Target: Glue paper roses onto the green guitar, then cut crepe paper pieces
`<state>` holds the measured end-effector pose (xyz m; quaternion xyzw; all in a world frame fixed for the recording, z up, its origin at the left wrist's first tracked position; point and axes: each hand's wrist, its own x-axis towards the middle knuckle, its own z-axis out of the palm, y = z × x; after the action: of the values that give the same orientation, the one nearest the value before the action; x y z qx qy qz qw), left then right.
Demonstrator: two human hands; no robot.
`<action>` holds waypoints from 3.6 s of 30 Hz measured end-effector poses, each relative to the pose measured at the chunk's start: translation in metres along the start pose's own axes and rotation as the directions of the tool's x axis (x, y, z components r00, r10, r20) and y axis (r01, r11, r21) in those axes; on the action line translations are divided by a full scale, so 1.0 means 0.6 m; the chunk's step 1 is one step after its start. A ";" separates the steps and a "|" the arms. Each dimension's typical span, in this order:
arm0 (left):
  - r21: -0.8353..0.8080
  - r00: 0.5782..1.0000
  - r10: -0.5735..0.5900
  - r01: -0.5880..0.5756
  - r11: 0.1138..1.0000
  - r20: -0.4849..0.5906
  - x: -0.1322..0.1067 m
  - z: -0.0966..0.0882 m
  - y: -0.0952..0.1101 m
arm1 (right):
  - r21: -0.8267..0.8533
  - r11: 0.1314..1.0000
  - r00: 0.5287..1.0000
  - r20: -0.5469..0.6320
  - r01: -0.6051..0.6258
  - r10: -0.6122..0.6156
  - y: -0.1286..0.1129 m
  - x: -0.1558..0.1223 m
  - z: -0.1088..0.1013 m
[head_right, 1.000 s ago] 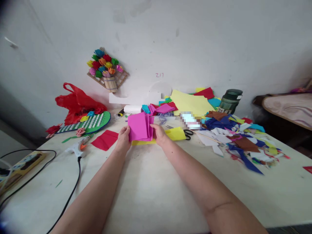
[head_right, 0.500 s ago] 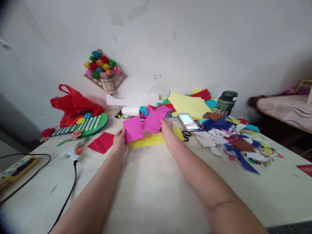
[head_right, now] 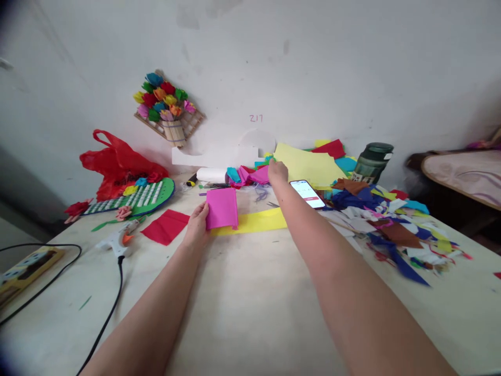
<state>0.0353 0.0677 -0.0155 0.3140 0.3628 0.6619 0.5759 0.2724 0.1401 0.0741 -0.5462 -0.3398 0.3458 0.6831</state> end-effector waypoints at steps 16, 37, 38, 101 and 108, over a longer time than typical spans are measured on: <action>0.003 0.990 -0.061 0.062 0.998 0.125 -0.022 0.016 0.028 | 0.044 0.927 0.811 0.501 -0.373 0.302 0.072 -0.233 0.020; 0.970 0.970 0.228 -0.025 -0.241 0.081 -0.033 -0.011 0.047 | 0.112 0.980 0.971 0.189 -0.167 0.145 0.126 -0.197 0.012; 0.966 0.973 0.216 -0.025 -0.259 0.084 -0.034 -0.008 0.046 | 0.111 0.980 0.971 0.191 -0.167 0.143 0.128 -0.197 0.012; 0.392 0.942 -0.310 0.239 0.888 0.128 -0.006 -0.018 0.028 | -0.265 0.950 0.656 0.690 -0.165 0.306 0.068 -0.137 -0.016; 0.371 0.929 -0.361 0.309 0.876 0.081 -0.002 -0.018 0.026 | -0.435 0.892 0.545 0.722 -0.120 0.425 0.060 -0.119 0.005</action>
<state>0.0181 0.0643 -0.0085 0.3921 0.4806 0.4512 0.6416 0.2285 0.0873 0.0331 -0.4852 -0.5726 0.5943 0.2891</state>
